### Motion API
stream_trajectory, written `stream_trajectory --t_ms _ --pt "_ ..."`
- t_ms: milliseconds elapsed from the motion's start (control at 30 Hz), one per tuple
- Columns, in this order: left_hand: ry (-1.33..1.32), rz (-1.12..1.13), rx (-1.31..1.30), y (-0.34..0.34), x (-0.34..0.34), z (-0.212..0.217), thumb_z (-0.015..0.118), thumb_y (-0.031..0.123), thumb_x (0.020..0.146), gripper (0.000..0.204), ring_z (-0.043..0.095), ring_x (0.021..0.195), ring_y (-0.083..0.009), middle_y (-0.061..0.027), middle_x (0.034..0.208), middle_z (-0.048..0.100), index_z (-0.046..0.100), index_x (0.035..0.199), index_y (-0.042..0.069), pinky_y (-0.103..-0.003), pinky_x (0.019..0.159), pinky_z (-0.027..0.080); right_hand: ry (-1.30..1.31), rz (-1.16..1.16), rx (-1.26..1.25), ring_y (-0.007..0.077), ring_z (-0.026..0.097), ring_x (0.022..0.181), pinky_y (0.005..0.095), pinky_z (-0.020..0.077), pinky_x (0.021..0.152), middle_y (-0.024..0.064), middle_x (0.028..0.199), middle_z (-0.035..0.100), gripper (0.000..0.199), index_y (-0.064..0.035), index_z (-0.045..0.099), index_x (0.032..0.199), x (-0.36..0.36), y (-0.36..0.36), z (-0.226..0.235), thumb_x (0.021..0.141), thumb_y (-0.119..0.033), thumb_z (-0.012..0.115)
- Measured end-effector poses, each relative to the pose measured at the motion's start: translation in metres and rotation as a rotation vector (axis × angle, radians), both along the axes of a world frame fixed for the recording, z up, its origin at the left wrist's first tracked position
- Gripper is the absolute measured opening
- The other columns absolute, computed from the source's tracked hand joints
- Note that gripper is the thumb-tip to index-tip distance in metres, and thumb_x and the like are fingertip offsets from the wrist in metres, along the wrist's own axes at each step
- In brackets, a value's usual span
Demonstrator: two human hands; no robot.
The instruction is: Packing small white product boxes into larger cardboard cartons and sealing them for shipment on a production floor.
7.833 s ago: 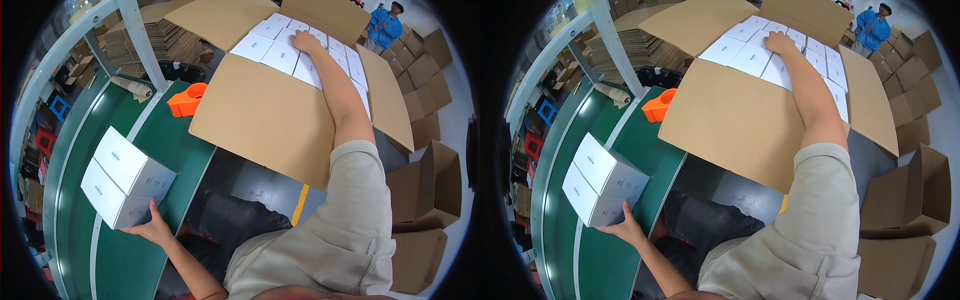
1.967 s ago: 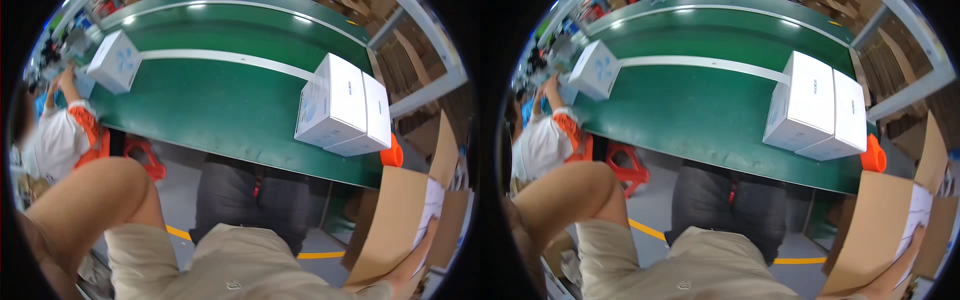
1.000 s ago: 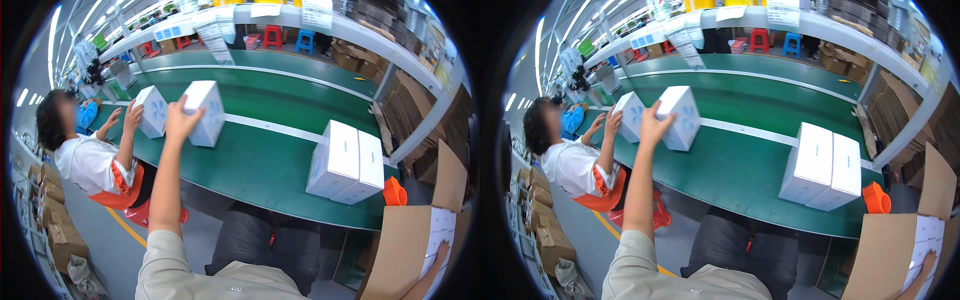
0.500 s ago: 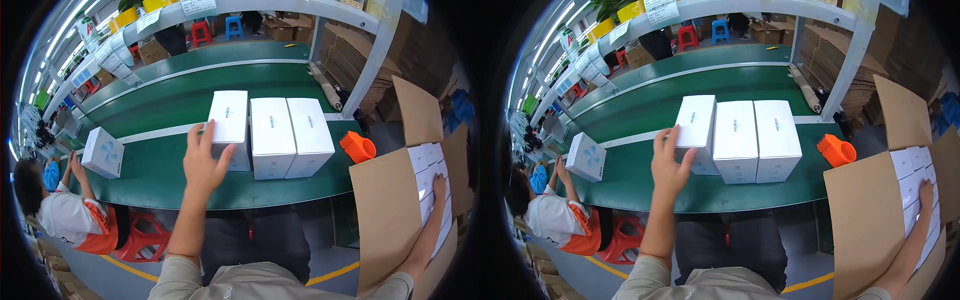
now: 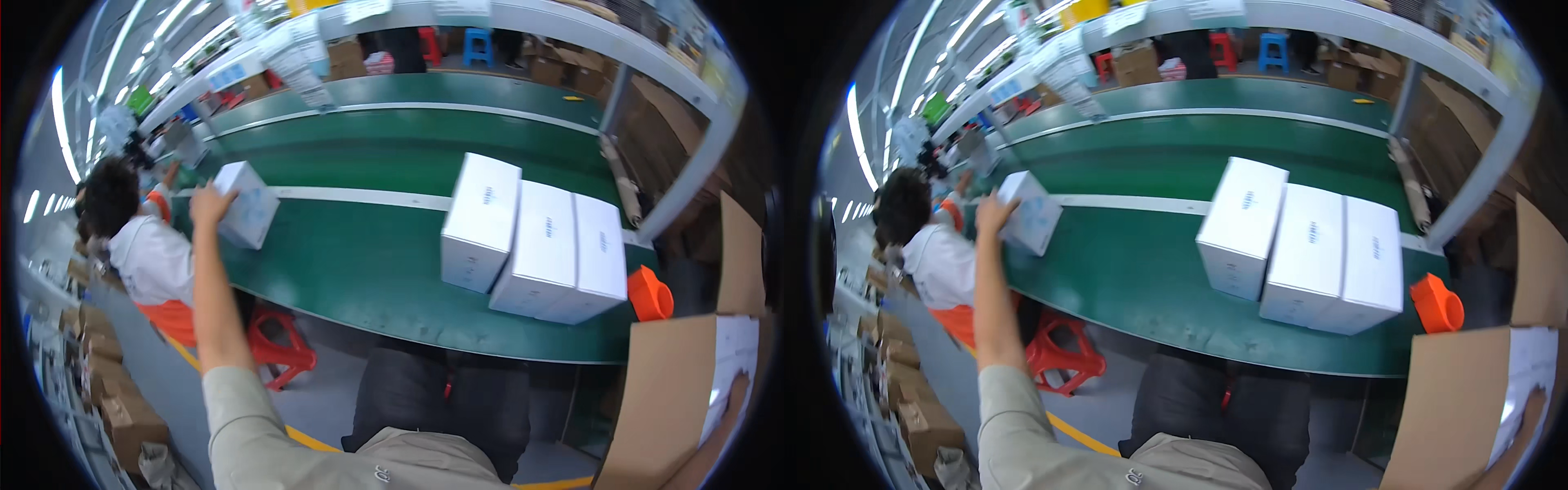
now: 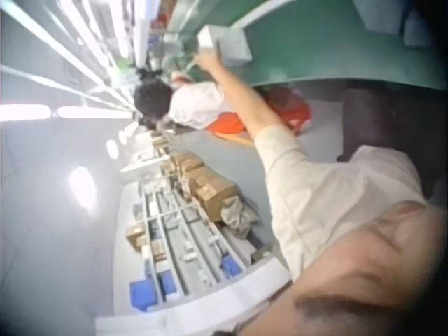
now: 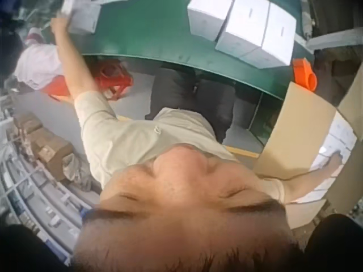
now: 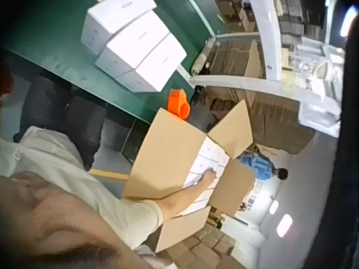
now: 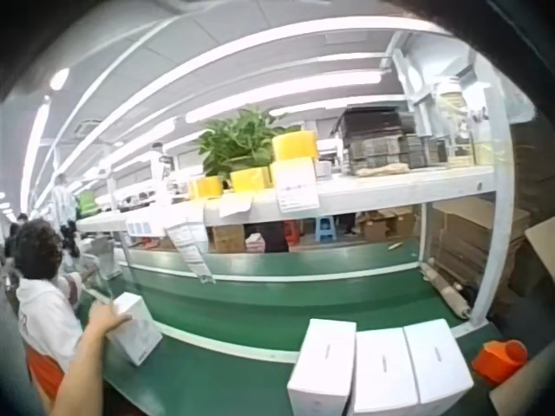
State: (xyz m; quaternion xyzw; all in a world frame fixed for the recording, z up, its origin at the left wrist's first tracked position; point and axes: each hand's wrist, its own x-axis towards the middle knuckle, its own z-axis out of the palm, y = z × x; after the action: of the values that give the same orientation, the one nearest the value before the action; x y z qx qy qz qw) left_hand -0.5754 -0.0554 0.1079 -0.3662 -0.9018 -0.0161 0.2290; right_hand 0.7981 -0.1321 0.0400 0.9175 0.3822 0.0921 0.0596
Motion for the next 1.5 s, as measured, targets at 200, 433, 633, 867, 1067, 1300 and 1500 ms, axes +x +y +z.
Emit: stream_trajectory --t_ms 200,433,633,867,1067,1300,1500 --pt "-0.257 -0.306 0.037 -0.032 -0.009 -0.025 0.082 0.041 0.063 0.094 0.06 0.119 -0.0383 -0.0253 0.132 0.059 0.048 0.145 0.009 -0.045 0.099 0.048 -0.08 0.097 0.199 0.0537 0.055 0.112 0.0572 0.0448 0.096 0.0363 0.119 0.057 0.051 0.0044 0.054 0.123 0.051 0.008 -0.013 0.102 -0.04 0.04" --pt "-0.1 -0.486 0.15 0.003 0.25 -0.005 0.069 0.048 0.079 0.066 0.06 0.116 -0.0401 -0.0202 0.135 0.057 0.062 0.131 0.009 -0.045 0.095 0.05 -0.039 0.038 0.216 0.0546 0.055 0.112 0.0573 0.0449 0.097 0.038 0.119 0.056 0.048 0.0015 0.054 0.124 -0.004 0.001 0.007 0.101 -0.039 0.043" --pt "-0.182 -0.802 0.344 0.016 0.403 -0.03 0.064 0.048 0.089 0.054 0.062 0.112 -0.0384 -0.0201 0.131 0.059 0.066 0.123 0.006 -0.043 0.092 0.051 -0.051 0.035 0.249 0.054 0.057 0.112 0.0568 0.0461 0.098 0.038 0.12 0.057 0.049 0.005 0.055 0.121 -0.033 0.0 0.013 0.099 -0.038 0.044" --pt "-0.268 -0.919 0.224 0.038 0.403 0.0 0.056 0.041 0.098 0.044 0.062 0.11 -0.0392 -0.02 0.128 0.06 0.067 0.12 0.005 -0.043 0.094 0.048 -0.003 -0.045 0.265 0.0521 0.057 0.114 0.0561 0.0458 0.101 0.0371 0.125 0.056 0.052 0.0067 0.055 0.123 -0.102 -0.004 0.044 0.097 -0.036 0.044" --pt "-0.321 -1.392 0.163 0.142 0.405 0.003 0.053 0.042 0.099 0.045 0.062 0.109 -0.0381 -0.02 0.125 0.062 0.066 0.117 0.003 -0.042 0.096 0.046 0.009 -0.111 0.24 0.0518 0.056 0.117 0.0568 0.0455 0.101 0.0341 0.135 0.05 0.052 0.0008 0.056 0.127 -0.126 0.004 0.053 0.097 -0.04 0.044" --pt "-0.656 -1.211 -0.209 0.153 0.419 0.009 0.051 0.046 0.099 0.044 0.064 0.106 -0.0365 -0.02 0.113 0.068 0.064 0.119 0.009 -0.04 0.093 0.047 -0.126 0.172 0.182 0.0494 0.059 0.107 0.0575 0.047 0.095 0.0313 0.114 0.062 0.046 0.0047 0.062 0.108 -0.052 -0.001 0.02 0.1 -0.036 0.042" --pt "-0.671 -1.12 -0.305 0.154 0.419 0.011 0.048 0.049 0.1 0.046 0.064 0.103 -0.0351 -0.0183 0.109 0.069 0.067 0.113 0.009 -0.04 0.09 0.048 -0.052 0.027 0.205 0.0529 0.058 0.109 0.0582 0.045 0.098 0.0362 0.118 0.058 0.046 0.0013 0.057 0.119 -0.035 0.014 0.009 0.101 -0.038 0.04"
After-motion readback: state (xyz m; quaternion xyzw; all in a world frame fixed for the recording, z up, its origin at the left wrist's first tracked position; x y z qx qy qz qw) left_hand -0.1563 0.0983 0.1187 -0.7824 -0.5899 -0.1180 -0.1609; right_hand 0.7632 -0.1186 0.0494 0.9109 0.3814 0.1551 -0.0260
